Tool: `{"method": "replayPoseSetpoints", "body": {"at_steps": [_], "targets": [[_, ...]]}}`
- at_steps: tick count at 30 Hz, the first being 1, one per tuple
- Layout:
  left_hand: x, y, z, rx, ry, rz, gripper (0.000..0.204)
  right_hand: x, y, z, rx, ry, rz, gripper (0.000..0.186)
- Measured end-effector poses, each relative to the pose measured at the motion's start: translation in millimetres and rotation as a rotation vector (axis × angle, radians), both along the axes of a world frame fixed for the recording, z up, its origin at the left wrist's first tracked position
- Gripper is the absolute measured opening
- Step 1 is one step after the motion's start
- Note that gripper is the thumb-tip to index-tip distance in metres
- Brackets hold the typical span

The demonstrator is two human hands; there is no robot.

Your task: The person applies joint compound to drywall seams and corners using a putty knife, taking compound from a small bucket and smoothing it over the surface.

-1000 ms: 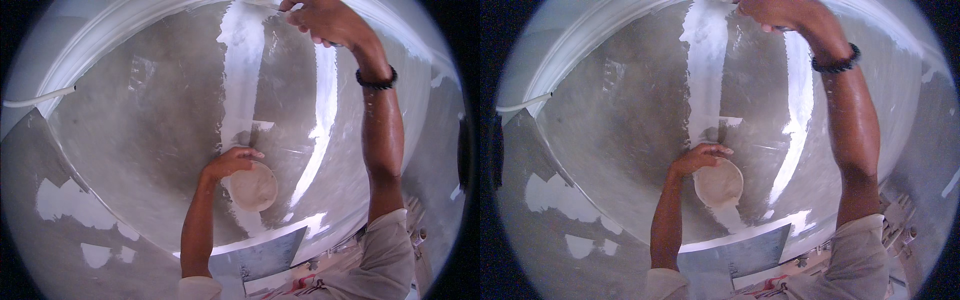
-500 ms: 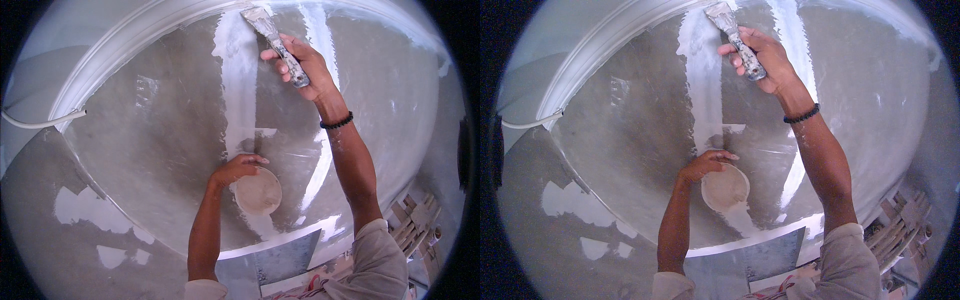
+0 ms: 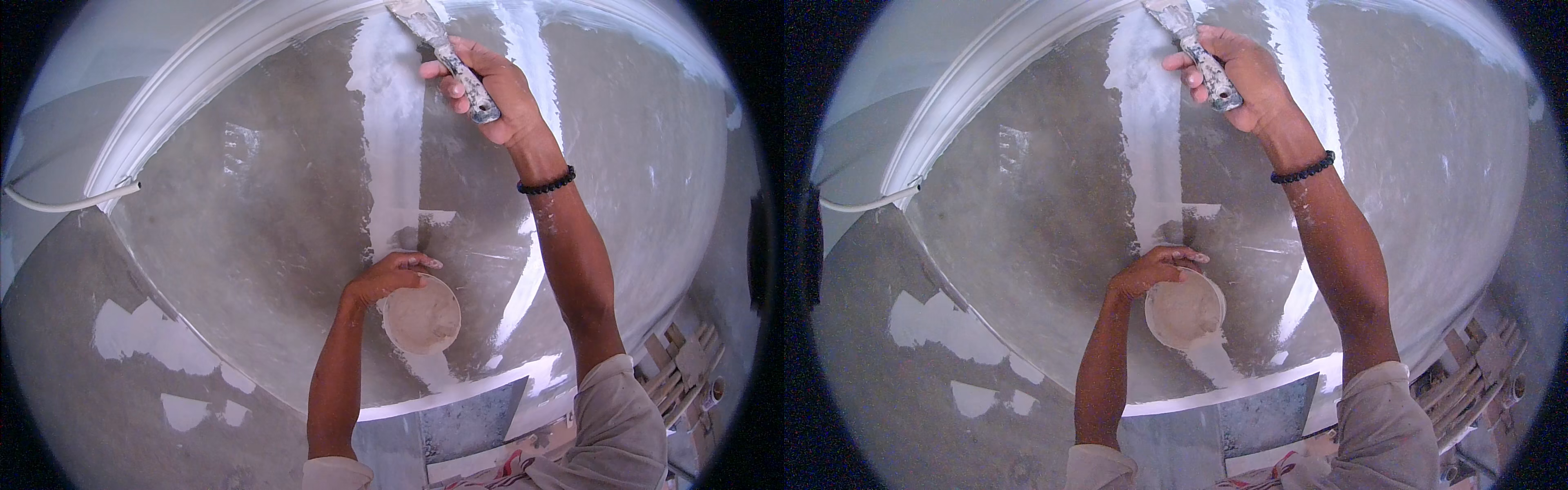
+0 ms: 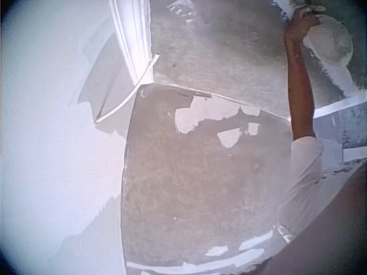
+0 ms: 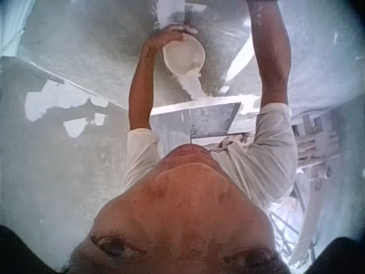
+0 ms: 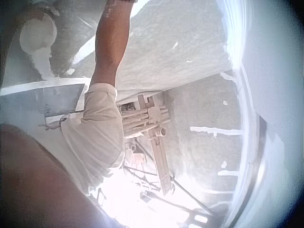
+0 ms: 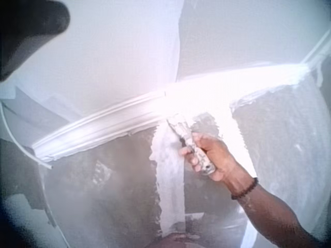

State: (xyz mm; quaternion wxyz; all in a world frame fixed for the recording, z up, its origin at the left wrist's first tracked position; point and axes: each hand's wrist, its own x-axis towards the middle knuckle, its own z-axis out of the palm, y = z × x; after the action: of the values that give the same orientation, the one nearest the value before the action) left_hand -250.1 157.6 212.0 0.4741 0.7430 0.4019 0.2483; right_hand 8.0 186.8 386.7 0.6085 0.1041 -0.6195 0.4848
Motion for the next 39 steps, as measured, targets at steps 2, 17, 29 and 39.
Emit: {"method": "replayPoseSetpoints", "body": {"at_steps": [2,17,29,39], "targets": [[0.2,0.9,-1.3,0.004,-0.007,0.005,0.047,2.2,-5.0,1.4,-0.017,0.020,0.005,0.035],[-3.3,5.3,-4.7,0.015,0.029,-0.013,0.047,-0.4,-21.9,-2.4,0.003,0.130,0.087,0.036],[-7.0,15.1,-15.8,0.076,0.042,0.002,0.047,-36.1,33.2,0.6,0.518,0.281,-1.484,0.032],[-6.1,11.0,-15.0,0.044,-0.034,-0.016,0.048,-45.4,46.5,20.3,0.631,0.266,-1.556,0.032]]}}
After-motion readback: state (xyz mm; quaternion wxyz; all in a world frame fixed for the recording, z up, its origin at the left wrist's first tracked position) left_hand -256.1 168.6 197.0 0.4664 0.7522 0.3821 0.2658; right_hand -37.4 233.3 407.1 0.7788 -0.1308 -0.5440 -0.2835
